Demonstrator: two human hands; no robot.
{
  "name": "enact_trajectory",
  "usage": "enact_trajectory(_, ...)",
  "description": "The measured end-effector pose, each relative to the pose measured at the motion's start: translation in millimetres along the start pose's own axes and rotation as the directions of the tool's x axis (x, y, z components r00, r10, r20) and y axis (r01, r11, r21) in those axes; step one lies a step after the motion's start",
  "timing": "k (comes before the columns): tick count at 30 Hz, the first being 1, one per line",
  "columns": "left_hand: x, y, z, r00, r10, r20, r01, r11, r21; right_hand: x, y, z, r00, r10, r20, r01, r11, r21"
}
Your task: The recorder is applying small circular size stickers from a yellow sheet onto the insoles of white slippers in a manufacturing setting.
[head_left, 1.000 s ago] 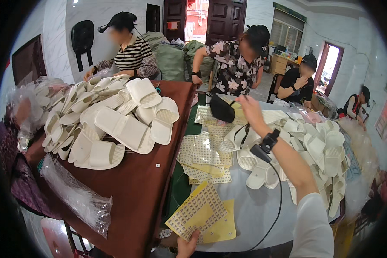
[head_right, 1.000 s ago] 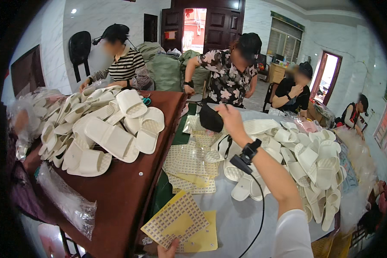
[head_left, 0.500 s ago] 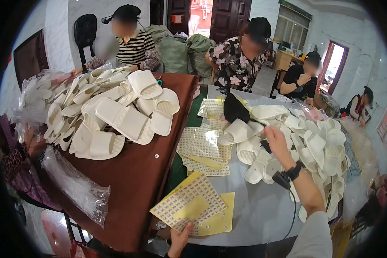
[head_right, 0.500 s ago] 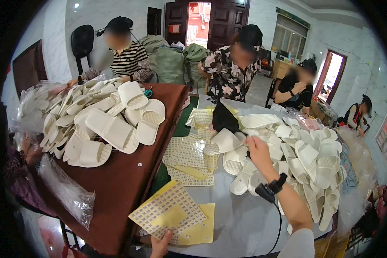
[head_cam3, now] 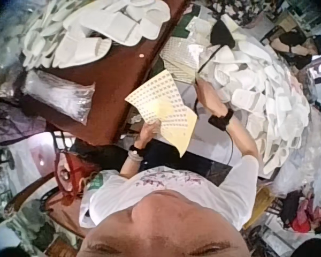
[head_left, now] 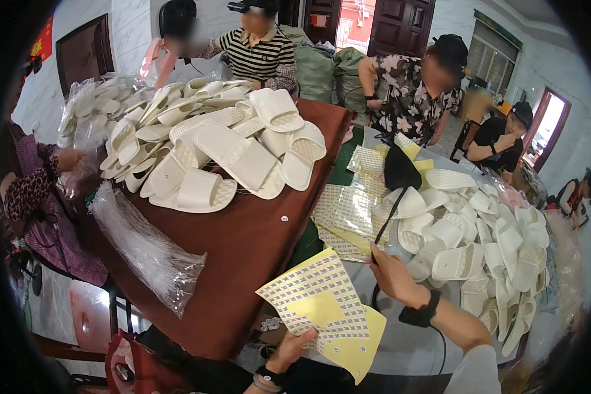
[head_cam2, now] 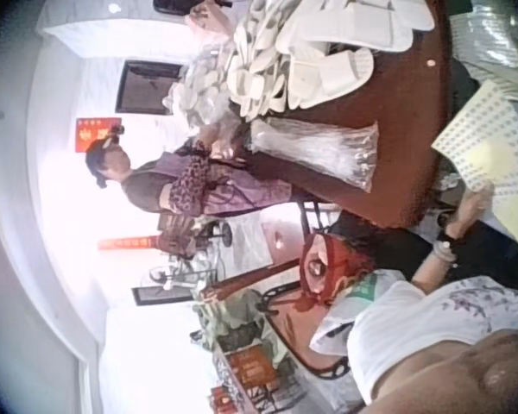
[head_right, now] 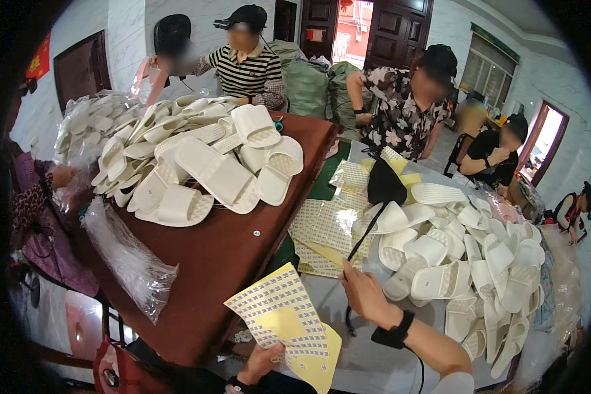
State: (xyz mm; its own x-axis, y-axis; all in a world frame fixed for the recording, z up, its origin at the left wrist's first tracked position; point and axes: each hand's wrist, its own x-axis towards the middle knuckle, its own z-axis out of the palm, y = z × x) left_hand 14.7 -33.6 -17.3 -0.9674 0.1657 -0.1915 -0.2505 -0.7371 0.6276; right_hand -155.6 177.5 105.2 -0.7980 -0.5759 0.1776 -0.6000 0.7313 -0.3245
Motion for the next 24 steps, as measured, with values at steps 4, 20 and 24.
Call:
enact_trajectory(4,6,-1,1,0.997,-0.048,0.055,0.048,0.999,0.004,38,29,44,0.977,0.019,0.214,-0.018,1.000,-0.008)
enact_trajectory(20,-12,68,42,0.983,-0.029,0.183,0.011,0.995,0.101,339,-46,-17,0.933,0.090,-0.349,-0.121,0.990,-0.066)
enact_trajectory(24,7,2,-5,0.977,-0.188,0.104,0.184,0.982,0.050,352,-47,16,0.855,0.265,-0.446,-0.307,0.951,-0.022)
